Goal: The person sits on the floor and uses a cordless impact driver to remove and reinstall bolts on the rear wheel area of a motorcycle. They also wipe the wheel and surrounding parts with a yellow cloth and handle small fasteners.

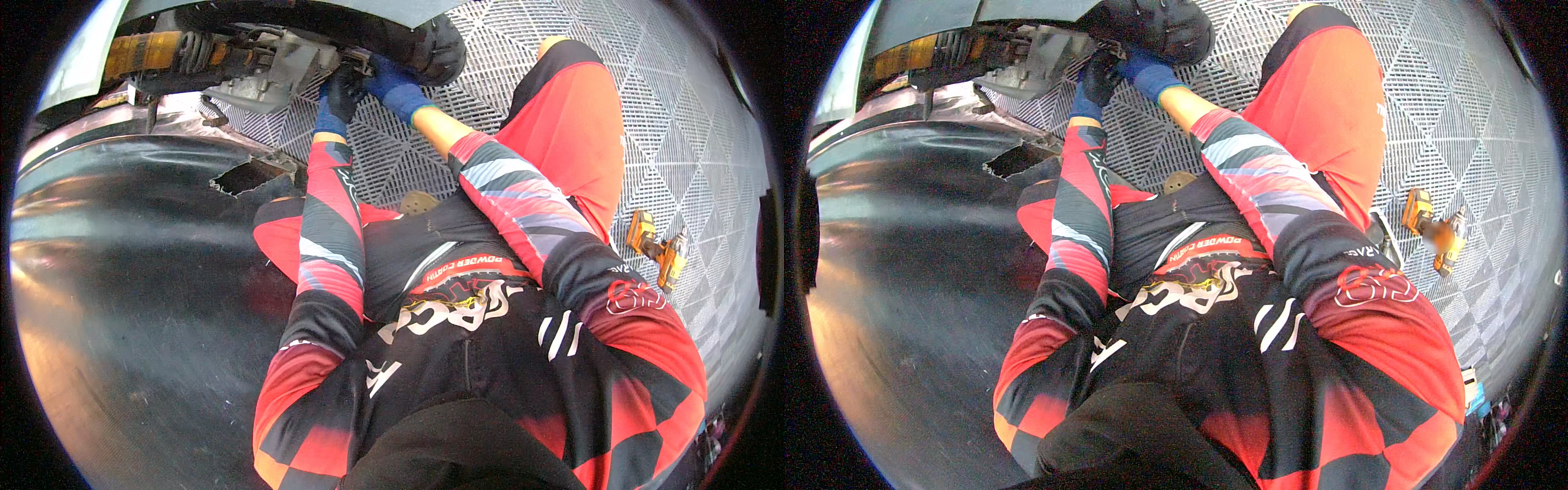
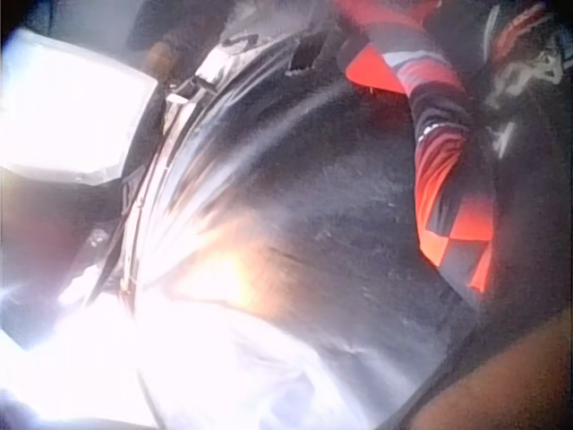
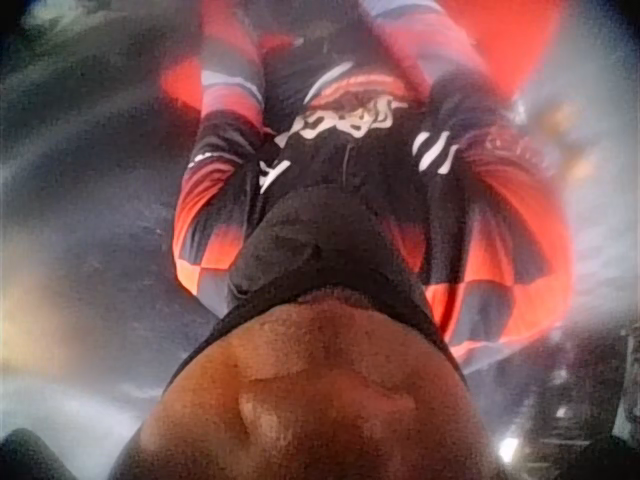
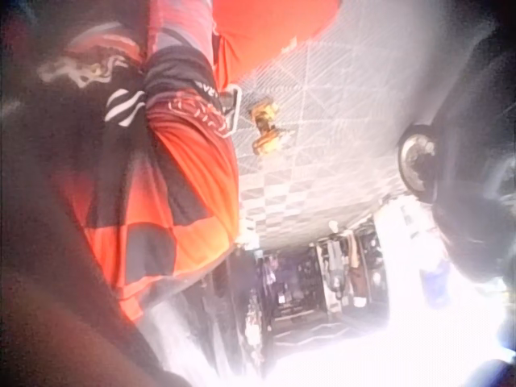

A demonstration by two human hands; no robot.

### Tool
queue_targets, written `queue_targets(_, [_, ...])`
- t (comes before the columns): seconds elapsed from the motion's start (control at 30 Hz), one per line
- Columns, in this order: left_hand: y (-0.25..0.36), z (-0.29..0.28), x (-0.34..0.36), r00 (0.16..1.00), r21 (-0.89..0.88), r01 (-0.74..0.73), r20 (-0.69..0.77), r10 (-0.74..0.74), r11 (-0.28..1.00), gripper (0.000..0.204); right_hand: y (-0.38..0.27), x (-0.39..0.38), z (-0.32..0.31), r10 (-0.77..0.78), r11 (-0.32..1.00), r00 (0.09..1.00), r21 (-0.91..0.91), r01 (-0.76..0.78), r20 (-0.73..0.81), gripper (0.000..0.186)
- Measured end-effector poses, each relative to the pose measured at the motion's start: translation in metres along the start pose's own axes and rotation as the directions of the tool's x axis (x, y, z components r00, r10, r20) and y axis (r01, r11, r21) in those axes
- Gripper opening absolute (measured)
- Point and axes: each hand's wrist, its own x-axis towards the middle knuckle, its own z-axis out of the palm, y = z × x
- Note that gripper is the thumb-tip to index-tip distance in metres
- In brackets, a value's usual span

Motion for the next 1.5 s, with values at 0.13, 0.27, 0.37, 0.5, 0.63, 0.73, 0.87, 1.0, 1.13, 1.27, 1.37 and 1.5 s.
queue_targets(0.13, [0.001, 0.001, 0.0, 0.998, -0.153, 0.037, 0.056, -0.028, 0.988, 0.017, 0.011, -0.01, 0.001, 0.039, 0.999, 0.999, 0.038, -0.039, -0.016, 0.046])
queue_targets(0.27, [0.0, -0.004, 0.005, 0.954, 0.167, -0.251, 0.212, 0.214, 0.953, 0.013, 0.016, -0.011, 0.005, 0.049, 0.993, 0.998, 0.109, -0.044, -0.042, 0.042])
queue_targets(0.37, [-0.004, -0.009, 0.008, 0.967, 0.1, -0.212, 0.167, 0.194, 0.972, 0.02, 0.017, -0.008, 0.008, -0.008, 0.999, 0.996, -0.047, 0.004, -0.088, 0.04])
queue_targets(0.5, [-0.007, -0.012, 0.007, 0.98, 0.086, -0.143, 0.15, 0.129, 0.986, 0.022, 0.018, -0.007, 0.011, 0.078, 0.997, 0.995, -0.013, -0.079, -0.067, 0.04])
queue_targets(0.63, [-0.004, -0.011, 0.006, 0.996, 0.024, -0.059, 0.069, 0.057, 0.998, 0.022, 0.021, -0.008, 0.015, 0.087, 0.996, 0.993, -0.001, -0.087, -0.078, 0.04])
queue_targets(0.73, [-0.002, -0.011, 0.006, 0.946, 0.408, -0.312, 0.216, 0.242, 0.858, 0.022, 0.025, -0.008, 0.018, 0.111, 0.994, 0.991, -0.005, -0.112, -0.079, 0.041])
queue_targets(0.87, [-0.004, -0.017, 0.01, 0.949, 0.173, -0.183, 0.289, 0.127, 0.968, 0.025, 0.026, -0.005, 0.019, 0.061, 0.998, 0.991, 0.006, -0.061, -0.119, 0.043])
queue_targets(1.0, [-0.007, -0.026, 0.013, 0.983, 0.046, -0.046, 0.182, 0.036, 0.998, 0.026, 0.019, -0.005, 0.011, 0.158, 0.983, 0.986, 0.087, -0.162, 0.057, 0.044])
queue_targets(1.13, [-0.001, -0.027, 0.013, 0.984, -0.08, 0.126, 0.132, -0.115, 0.989, 0.028, 0.012, -0.006, 0.006, 0.118, 0.986, 0.992, 0.126, -0.113, -0.033, 0.046])
queue_targets(1.27, [0.003, -0.015, 0.007, 0.988, -0.025, 0.119, 0.106, -0.116, 0.993, 0.03, 0.016, -0.003, 0.011, 0.097, 0.984, 0.994, 0.155, -0.087, -0.058, 0.048])
queue_targets(1.37, [0.0, -0.001, 0.005, 1.0, 0.146, 0.005, 0.025, -0.009, 0.989, 0.036, 0.023, -0.001, 0.017, 0.125, 0.992, 0.991, 0.006, -0.125, -0.049, 0.043])
queue_targets(1.5, [0.0, 0.006, 0.011, 0.908, 0.778, -0.31, 0.073, 0.412, 0.547, 0.042, 0.028, 0.001, 0.023, 0.073, 0.997, 0.993, 0.0, -0.073, -0.088, 0.039])
